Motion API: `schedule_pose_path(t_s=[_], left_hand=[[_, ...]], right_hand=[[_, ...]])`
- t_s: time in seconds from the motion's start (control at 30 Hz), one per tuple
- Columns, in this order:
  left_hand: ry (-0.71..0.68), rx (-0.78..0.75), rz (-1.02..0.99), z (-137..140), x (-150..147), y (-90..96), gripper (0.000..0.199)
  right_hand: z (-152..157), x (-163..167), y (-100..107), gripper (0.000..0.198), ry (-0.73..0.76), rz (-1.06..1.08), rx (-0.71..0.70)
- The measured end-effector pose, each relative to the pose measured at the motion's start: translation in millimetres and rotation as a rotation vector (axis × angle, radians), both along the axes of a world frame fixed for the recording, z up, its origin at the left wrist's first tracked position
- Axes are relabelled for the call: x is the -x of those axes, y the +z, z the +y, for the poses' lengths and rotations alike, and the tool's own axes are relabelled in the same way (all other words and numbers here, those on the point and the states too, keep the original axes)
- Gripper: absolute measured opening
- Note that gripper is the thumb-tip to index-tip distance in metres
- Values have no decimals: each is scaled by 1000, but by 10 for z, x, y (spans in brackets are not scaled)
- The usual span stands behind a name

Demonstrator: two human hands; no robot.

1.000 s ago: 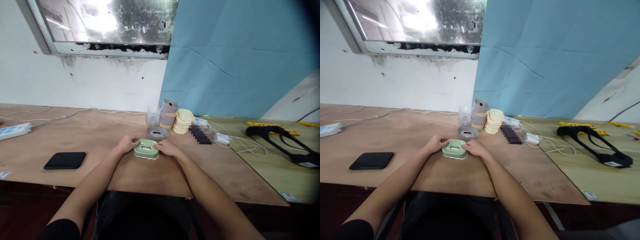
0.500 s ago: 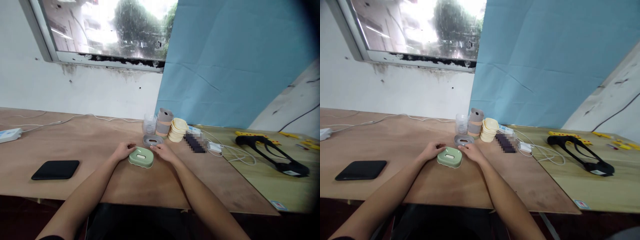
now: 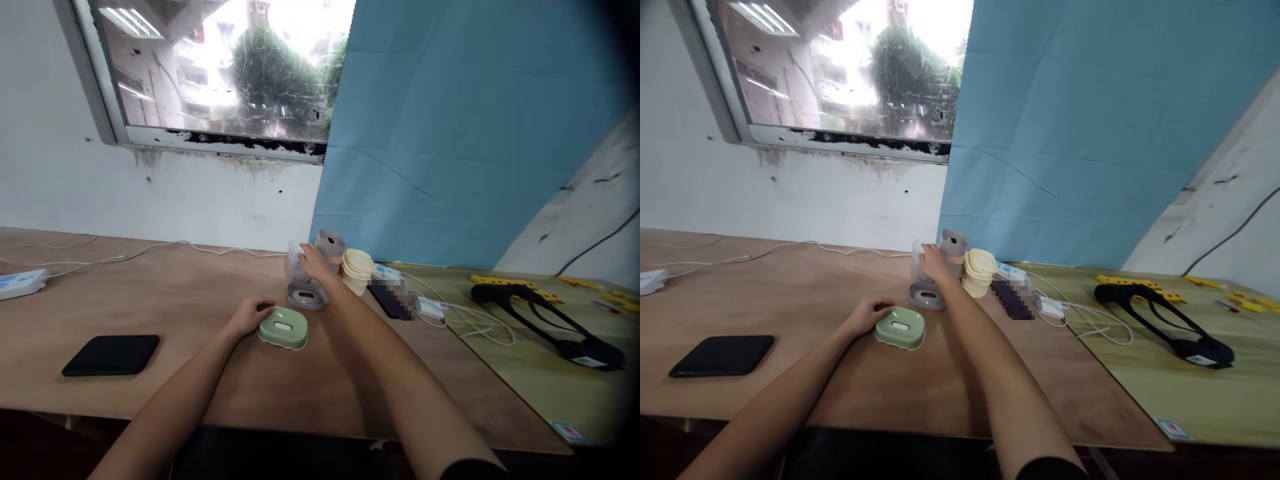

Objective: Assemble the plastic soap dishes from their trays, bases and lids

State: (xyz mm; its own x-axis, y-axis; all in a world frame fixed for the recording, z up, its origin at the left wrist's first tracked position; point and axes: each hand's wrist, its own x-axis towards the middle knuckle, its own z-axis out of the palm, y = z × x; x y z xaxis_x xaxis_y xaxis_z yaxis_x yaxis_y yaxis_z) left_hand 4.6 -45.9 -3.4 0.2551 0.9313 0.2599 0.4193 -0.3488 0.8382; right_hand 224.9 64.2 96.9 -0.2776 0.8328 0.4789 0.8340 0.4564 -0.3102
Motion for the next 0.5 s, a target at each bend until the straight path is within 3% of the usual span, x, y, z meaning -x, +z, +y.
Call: schedule_pose_path(t_s=[0.1, 0.3, 0.4, 0.5], left_hand=[[4, -16, 8, -11, -4, 19, 32], [1, -33, 36, 3, -2, 3, 30], [4, -52, 43, 14, 2, -14, 28], [13, -71, 59, 11, 1, -8, 27]], right_hand=[[163, -13, -32, 30, -52, -16, 60], [264, -27, 4, 23, -45, 64, 26], [207, -13, 77, 20, -20, 127, -26], [-15, 19, 101, 17, 72, 352, -104]])
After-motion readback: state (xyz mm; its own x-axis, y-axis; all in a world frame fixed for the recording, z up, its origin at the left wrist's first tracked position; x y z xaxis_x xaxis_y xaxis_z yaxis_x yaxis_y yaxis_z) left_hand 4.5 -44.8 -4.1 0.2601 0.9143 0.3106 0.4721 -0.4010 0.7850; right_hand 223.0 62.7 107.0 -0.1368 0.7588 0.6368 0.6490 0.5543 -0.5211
